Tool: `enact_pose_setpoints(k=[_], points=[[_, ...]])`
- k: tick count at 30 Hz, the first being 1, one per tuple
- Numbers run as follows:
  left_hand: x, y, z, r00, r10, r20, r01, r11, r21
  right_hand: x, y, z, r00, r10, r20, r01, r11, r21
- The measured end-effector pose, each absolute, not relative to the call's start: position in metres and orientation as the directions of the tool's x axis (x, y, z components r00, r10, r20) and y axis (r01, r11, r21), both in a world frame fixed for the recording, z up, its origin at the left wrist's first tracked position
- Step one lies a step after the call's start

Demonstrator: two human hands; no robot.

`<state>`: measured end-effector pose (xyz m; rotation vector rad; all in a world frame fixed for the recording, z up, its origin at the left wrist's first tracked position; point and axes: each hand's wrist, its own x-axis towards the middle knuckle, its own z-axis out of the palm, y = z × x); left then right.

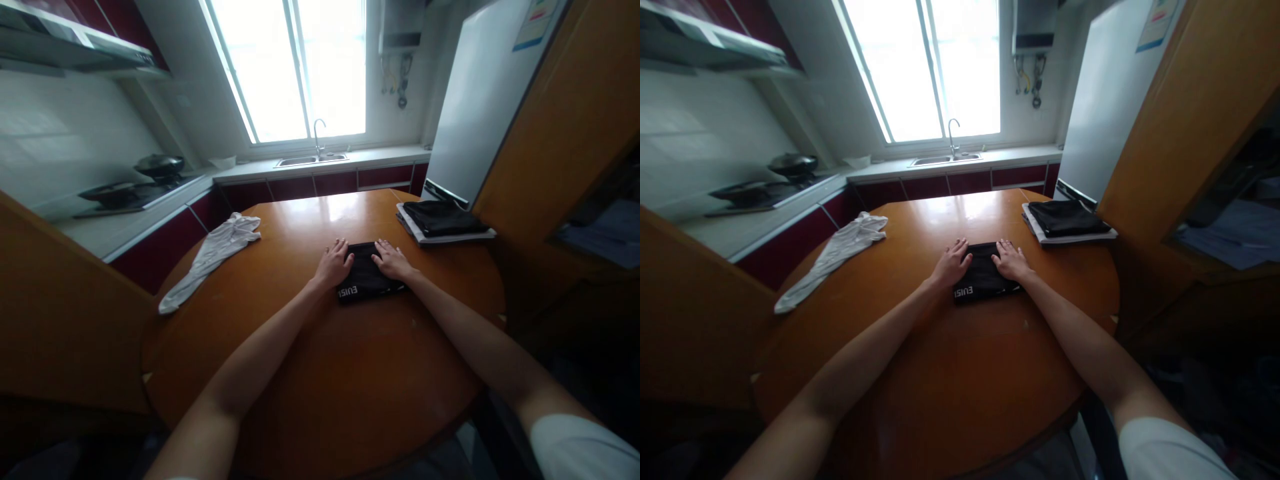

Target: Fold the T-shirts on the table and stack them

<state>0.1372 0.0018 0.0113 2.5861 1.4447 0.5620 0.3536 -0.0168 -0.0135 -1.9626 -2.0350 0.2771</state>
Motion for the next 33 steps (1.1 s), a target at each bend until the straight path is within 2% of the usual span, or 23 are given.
enact_pose_setpoints(k=[2, 4, 8, 33], points=[[0.147, -0.012, 0.013, 0.564, 0.789, 0.244, 0.740, -0.614, 0.274, 0.354, -0.016, -0.015, -0.021, 0.996, 0.086, 0.938, 0.049, -0.342], [0.155, -0.024, 0.011, 0.623, 0.767, 0.154, 0.720, -0.639, 0.269, 0.354, -0.015, -0.016, -0.018, 0.996, 0.092, 0.939, 0.048, -0.340], [0.159, -0.036, 0.004, 0.660, 0.751, 0.029, 0.728, -0.648, 0.223, 0.353, -0.015, -0.016, -0.015, 0.996, 0.091, 0.939, 0.045, -0.342], [0.157, -0.037, 0.005, 0.672, 0.740, 0.031, 0.720, -0.662, 0.207, 0.353, -0.015, -0.015, -0.009, 0.993, 0.120, 0.937, 0.050, -0.347]])
